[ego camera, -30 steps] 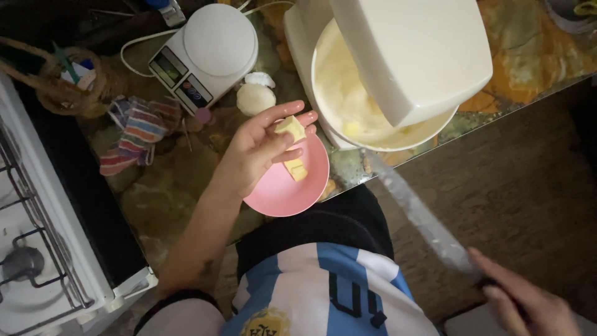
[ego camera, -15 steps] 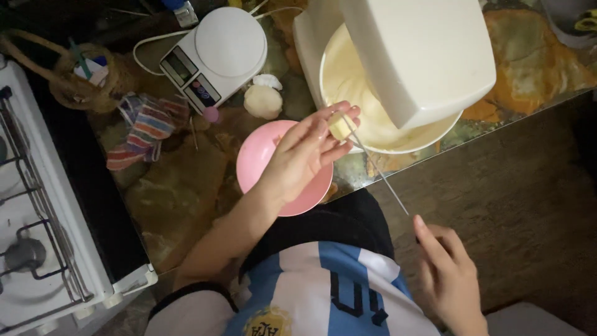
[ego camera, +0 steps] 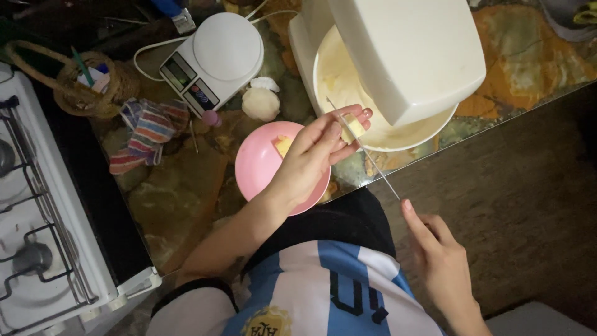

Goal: The person cuts small cubes of butter from a pink bowl using a knife and adds them to a stand mixer bowl. After finishing, the person moves to the sink and washes the knife and bowl under running water.

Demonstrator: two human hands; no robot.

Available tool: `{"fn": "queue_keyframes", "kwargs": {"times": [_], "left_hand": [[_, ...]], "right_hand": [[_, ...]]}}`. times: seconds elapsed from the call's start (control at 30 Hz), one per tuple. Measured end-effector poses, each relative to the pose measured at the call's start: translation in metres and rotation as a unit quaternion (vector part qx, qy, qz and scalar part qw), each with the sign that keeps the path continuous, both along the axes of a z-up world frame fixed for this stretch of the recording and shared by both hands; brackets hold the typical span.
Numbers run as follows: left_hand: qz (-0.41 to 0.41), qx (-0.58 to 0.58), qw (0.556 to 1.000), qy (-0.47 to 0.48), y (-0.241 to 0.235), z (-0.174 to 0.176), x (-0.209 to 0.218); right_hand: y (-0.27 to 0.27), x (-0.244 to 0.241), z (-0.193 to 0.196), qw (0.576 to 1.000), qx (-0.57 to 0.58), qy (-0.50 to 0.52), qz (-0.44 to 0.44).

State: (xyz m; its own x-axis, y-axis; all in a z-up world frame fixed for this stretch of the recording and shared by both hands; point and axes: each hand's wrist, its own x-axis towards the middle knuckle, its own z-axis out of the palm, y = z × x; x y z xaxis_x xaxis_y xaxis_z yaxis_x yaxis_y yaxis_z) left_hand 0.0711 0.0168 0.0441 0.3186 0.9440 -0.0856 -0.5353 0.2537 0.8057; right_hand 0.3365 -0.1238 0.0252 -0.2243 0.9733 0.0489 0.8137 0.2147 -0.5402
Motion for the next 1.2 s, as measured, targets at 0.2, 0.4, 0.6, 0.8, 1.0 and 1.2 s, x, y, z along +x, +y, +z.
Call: {"fn": "queue_keyframes", "kwargs": {"times": [0.2,0.4,0.6,0.8,1.0,1.2], "left_hand": [[0.02,-0.008,1.0,0.003,0.0,-0.003,0.005],[0.011,0.01,0.999,0.038,-0.003,0.003,0.005],[0.004,-0.014,0.998,0.06,-0.003,0.004,0.006],[-0.011,-0.034,0.998,0.051,0.0,0.001,0.002],[0.0,0.009,0.997,0.077,0.01,-0.007,0.003],[-0.009,0.059,0.995,0.077,0.018,-0.011,0.006]], "right_hand": [[0.005,-0.003,0.003,1.0,-0.017,-0.001,-0.001],[0.007,-0.002,-0.001,1.0,-0.018,-0.004,-0.01],[0.011,-0.002,-0.002,1.0,-0.021,-0.007,-0.007],[0.015,-0.003,0.001,0.999,-0.037,0.004,-0.004],[0.019,-0.002,0.013,0.998,-0.054,0.018,0.012],[0.02,-0.002,0.02,0.989,-0.065,0.126,0.036]]}}
